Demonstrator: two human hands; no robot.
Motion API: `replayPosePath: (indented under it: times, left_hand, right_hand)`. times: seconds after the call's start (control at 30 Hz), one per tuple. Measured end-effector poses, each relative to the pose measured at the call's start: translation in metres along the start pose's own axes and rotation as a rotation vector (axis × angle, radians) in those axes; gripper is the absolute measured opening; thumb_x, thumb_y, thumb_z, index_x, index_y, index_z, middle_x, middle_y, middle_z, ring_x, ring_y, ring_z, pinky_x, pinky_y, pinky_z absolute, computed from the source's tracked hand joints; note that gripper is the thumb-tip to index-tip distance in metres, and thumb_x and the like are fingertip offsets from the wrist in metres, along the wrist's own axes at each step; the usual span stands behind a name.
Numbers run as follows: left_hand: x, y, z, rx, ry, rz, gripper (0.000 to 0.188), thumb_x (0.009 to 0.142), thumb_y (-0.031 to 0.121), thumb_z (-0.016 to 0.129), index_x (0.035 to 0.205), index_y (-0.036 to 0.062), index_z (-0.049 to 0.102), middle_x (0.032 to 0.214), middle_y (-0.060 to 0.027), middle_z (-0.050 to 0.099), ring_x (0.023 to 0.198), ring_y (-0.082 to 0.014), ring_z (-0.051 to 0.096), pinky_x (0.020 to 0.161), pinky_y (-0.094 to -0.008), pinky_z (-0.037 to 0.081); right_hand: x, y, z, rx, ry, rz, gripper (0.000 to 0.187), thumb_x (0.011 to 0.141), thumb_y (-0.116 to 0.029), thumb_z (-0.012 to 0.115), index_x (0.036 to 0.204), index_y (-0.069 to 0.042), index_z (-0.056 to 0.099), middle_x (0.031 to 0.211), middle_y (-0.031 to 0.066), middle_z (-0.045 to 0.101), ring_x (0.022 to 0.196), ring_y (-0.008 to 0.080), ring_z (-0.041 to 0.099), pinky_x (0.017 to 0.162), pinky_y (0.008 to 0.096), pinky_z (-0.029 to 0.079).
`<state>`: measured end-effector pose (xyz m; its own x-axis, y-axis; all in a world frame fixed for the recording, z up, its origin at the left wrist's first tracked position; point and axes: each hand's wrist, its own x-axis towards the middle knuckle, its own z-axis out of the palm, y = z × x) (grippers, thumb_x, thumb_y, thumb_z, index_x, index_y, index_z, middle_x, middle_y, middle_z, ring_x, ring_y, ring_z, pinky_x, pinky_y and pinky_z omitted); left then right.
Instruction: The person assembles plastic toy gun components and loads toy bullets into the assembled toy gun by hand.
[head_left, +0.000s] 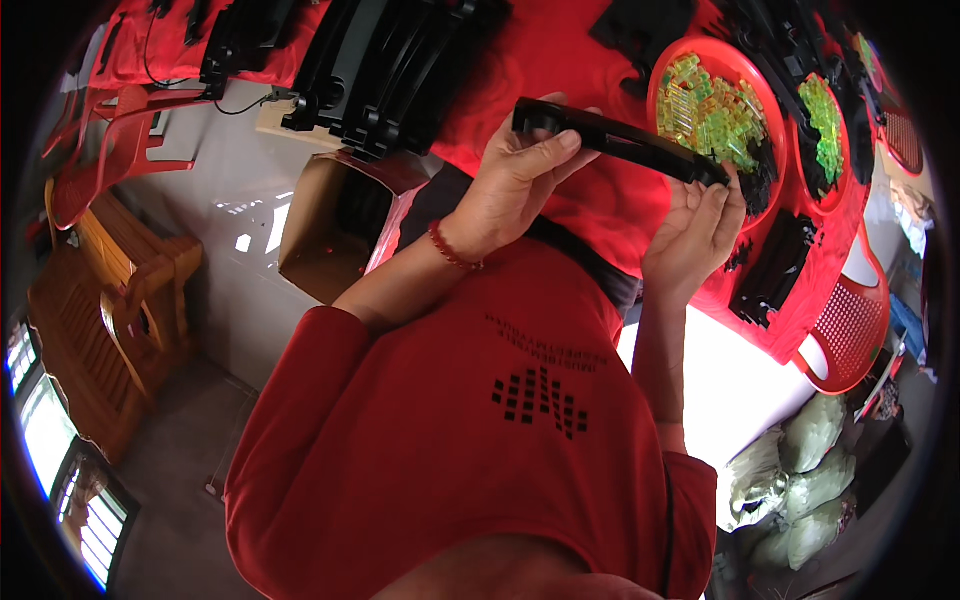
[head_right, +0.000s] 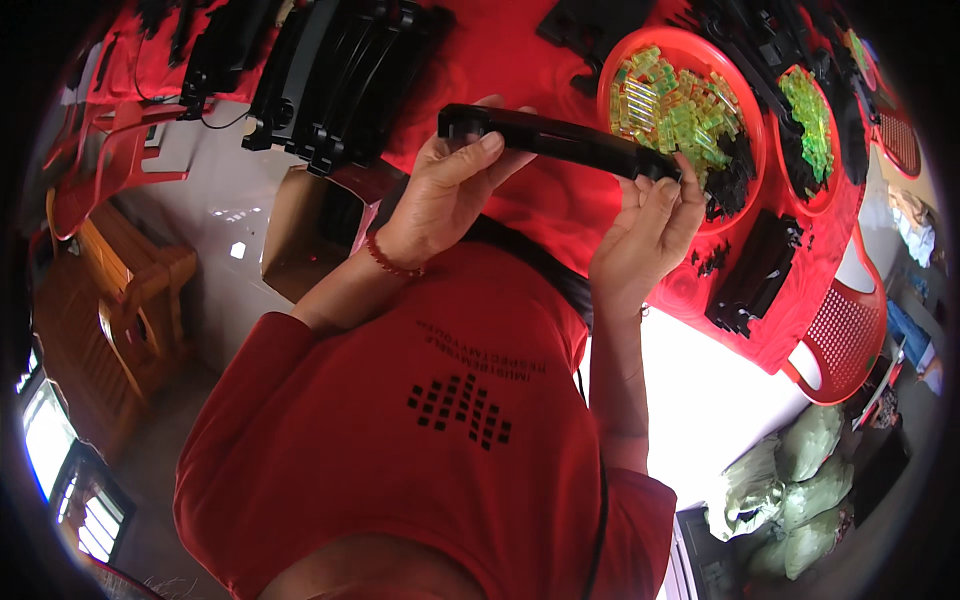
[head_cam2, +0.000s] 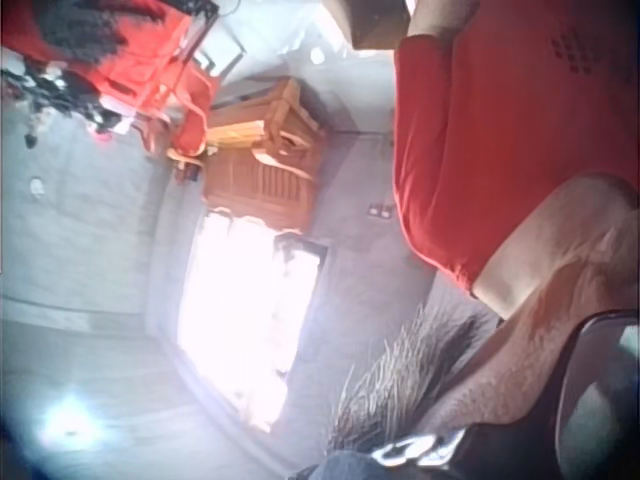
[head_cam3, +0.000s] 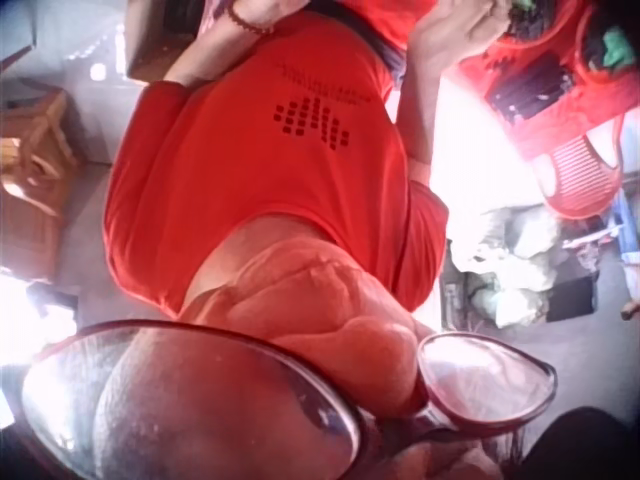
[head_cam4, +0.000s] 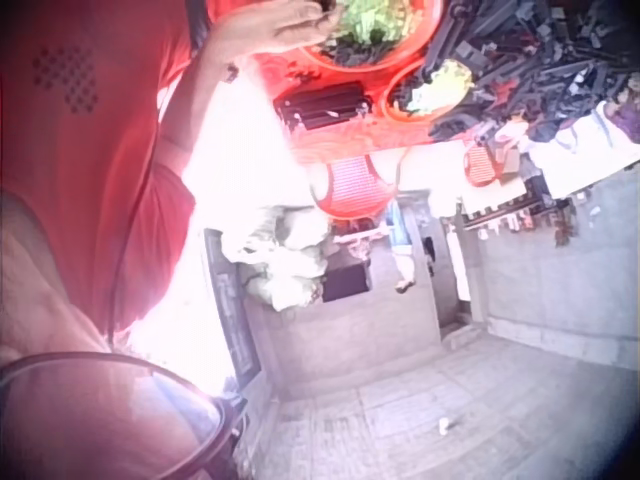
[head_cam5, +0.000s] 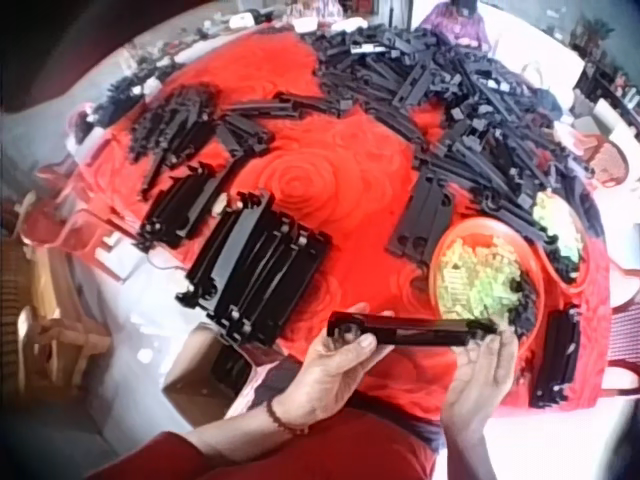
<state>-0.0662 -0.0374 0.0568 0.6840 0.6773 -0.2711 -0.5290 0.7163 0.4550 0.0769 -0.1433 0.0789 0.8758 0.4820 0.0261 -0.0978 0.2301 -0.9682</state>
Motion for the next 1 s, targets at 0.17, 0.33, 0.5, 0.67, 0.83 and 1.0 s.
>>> replayPosePath:
  times: [0.17,0.33,0.5,0.67,0.83,1.0]
  left_hand:
    - [0.012,-0.005,-0.001,0.049,-0.015,0.052,0.031,0.096,0.005,0.059,0.126,0.0024,0.052,0.128,-0.0159,0.059,0.126,-0.0267,0.055,0.111,-0.0452,0.043]
    - [0.011,-0.003,0.008,0.076,-0.028,0.066,0.032,0.097,0.009,0.057,0.129,0.0023,0.051,0.13,-0.0168,0.058,0.126,-0.0291,0.054,0.11,-0.046,0.043]
    - [0.007,-0.005,0.018,0.2,-0.025,0.04,0.045,0.099,0.015,0.056,0.14,0.0019,0.04,0.132,-0.0189,0.057,0.128,-0.0317,0.053,0.108,-0.0467,0.043]
    - [0.008,-0.004,0.017,0.267,-0.062,0.071,0.044,0.102,0.017,0.05,0.141,0.0014,0.038,0.132,-0.0186,0.058,0.119,-0.0303,0.06,0.103,-0.0448,0.047]
    - [0.004,0.005,0.016,0.463,-0.092,0.103,0.038,0.105,0.022,0.045,0.136,0.0001,0.047,0.124,-0.0119,0.063,0.1,-0.0153,0.065,0.09,-0.0313,0.052]
    - [0.0,0.006,0.019,0.607,-0.076,0.036,0.036,0.105,0.022,0.048,0.133,-0.0008,0.052,0.114,-0.0037,0.063,0.096,-0.0091,0.063,0.085,-0.0247,0.051]
  right_hand:
    - [-0.017,0.001,-0.003,-0.106,-0.034,-0.015,0.035,0.103,-0.012,0.045,0.133,0.005,0.038,0.119,0.0168,0.048,0.1,0.0192,0.057,0.093,0.0402,0.055]
    - [-0.028,0.01,-0.015,-0.205,-0.152,0.004,0.033,0.102,-0.011,0.047,0.13,0.004,0.038,0.118,0.0201,0.052,0.099,0.0215,0.062,0.089,0.0382,0.055]
    - [-0.045,0.005,-0.016,-0.411,-0.344,0.106,0.033,0.102,-0.009,0.046,0.131,0.004,0.04,0.113,0.0164,0.058,0.092,0.0186,0.064,0.086,0.0333,0.053]
    - [-0.054,0.013,-0.017,-0.453,-0.444,0.138,0.033,0.096,-0.003,0.055,0.127,0.004,0.048,0.11,0.0144,0.062,0.09,0.0175,0.065,0.082,0.031,0.053]
    - [-0.051,0.003,-0.011,-0.707,-0.678,-0.043,0.031,0.092,-0.005,0.061,0.122,0.002,0.054,0.099,0.0144,0.067,0.088,0.0191,0.066,0.08,0.0319,0.053]
    - [-0.038,-0.004,-0.012,-0.584,-0.541,0.084,0.029,0.097,-0.007,0.057,0.124,0.004,0.053,0.103,0.0142,0.065,0.089,0.0189,0.065,0.079,0.0329,0.053]
